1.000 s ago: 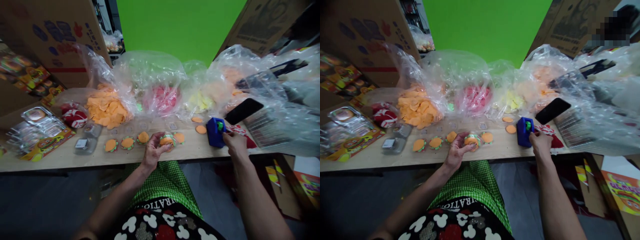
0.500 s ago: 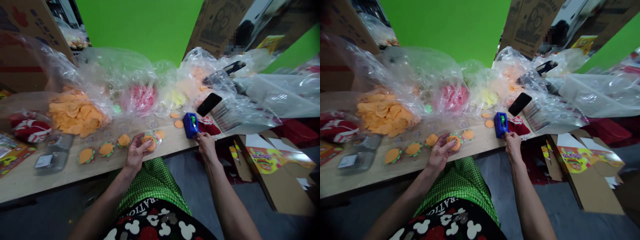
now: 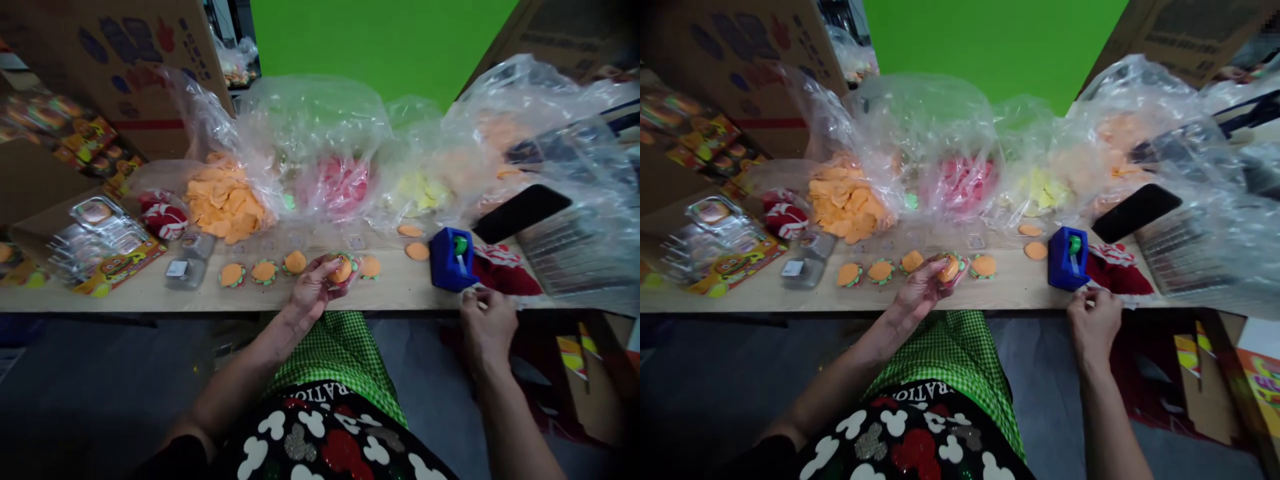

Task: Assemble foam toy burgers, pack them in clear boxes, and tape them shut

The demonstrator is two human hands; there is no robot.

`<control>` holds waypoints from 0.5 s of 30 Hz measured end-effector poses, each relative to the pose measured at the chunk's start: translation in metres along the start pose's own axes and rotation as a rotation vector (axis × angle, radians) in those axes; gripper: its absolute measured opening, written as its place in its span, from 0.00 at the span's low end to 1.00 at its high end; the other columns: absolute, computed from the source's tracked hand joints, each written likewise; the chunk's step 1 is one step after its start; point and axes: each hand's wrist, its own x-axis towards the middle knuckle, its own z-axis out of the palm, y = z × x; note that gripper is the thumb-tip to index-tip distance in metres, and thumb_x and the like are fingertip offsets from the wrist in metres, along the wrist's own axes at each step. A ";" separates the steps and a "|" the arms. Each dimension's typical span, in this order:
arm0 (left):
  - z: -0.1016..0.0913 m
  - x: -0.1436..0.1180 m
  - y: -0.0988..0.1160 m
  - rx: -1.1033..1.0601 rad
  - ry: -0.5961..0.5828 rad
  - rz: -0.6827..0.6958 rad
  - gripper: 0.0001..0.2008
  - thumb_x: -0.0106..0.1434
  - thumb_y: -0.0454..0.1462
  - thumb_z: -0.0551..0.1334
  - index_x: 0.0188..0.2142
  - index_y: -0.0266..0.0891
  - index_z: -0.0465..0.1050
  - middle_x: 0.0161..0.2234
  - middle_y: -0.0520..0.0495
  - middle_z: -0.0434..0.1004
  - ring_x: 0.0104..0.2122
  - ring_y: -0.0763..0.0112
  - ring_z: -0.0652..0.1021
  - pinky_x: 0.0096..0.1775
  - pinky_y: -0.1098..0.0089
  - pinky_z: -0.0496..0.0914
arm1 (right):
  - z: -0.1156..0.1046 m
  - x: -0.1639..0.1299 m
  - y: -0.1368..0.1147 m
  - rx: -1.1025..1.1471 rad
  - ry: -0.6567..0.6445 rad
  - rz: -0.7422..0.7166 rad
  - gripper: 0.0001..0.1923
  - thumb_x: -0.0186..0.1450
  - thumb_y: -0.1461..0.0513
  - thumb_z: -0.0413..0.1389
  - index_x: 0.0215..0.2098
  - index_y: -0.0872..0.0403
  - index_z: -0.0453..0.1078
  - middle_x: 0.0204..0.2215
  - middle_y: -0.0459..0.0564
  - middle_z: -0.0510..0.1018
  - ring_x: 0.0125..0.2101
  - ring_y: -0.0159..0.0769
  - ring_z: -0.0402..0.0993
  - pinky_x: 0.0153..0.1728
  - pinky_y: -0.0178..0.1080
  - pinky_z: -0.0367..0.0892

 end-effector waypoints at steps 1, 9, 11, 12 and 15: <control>-0.001 -0.001 0.000 0.008 0.010 0.013 0.22 0.47 0.40 0.77 0.40 0.40 0.74 0.37 0.47 0.81 0.33 0.64 0.81 0.28 0.70 0.72 | 0.001 -0.008 -0.012 -0.032 0.039 0.001 0.08 0.65 0.56 0.54 0.28 0.46 0.62 0.27 0.51 0.68 0.30 0.43 0.66 0.33 0.45 0.61; 0.001 -0.009 -0.003 0.089 0.059 0.190 0.31 0.47 0.41 0.77 0.48 0.41 0.69 0.41 0.47 0.78 0.31 0.68 0.79 0.27 0.70 0.74 | 0.049 -0.045 -0.122 0.503 -0.612 -0.171 0.15 0.65 0.49 0.59 0.36 0.52 0.71 0.22 0.44 0.68 0.23 0.32 0.63 0.25 0.35 0.59; 0.001 -0.012 -0.001 0.116 0.059 0.227 0.31 0.47 0.42 0.76 0.48 0.41 0.68 0.42 0.45 0.78 0.33 0.67 0.79 0.27 0.71 0.74 | 0.060 -0.046 -0.132 0.551 -0.679 -0.209 0.15 0.66 0.50 0.58 0.41 0.52 0.70 0.21 0.42 0.65 0.22 0.31 0.60 0.23 0.35 0.57; 0.001 -0.014 0.000 0.125 0.063 0.244 0.31 0.48 0.43 0.76 0.48 0.41 0.67 0.43 0.45 0.78 0.33 0.66 0.79 0.27 0.71 0.74 | 0.064 -0.046 -0.134 0.568 -0.706 -0.220 0.15 0.66 0.51 0.58 0.43 0.52 0.69 0.21 0.40 0.64 0.21 0.31 0.59 0.23 0.34 0.55; 0.001 -0.017 0.002 0.141 0.095 0.312 0.32 0.48 0.44 0.76 0.49 0.40 0.67 0.43 0.45 0.78 0.32 0.68 0.79 0.27 0.72 0.73 | 0.075 -0.046 -0.135 0.579 -0.749 -0.227 0.15 0.68 0.52 0.57 0.47 0.50 0.62 0.20 0.37 0.62 0.20 0.30 0.55 0.22 0.33 0.52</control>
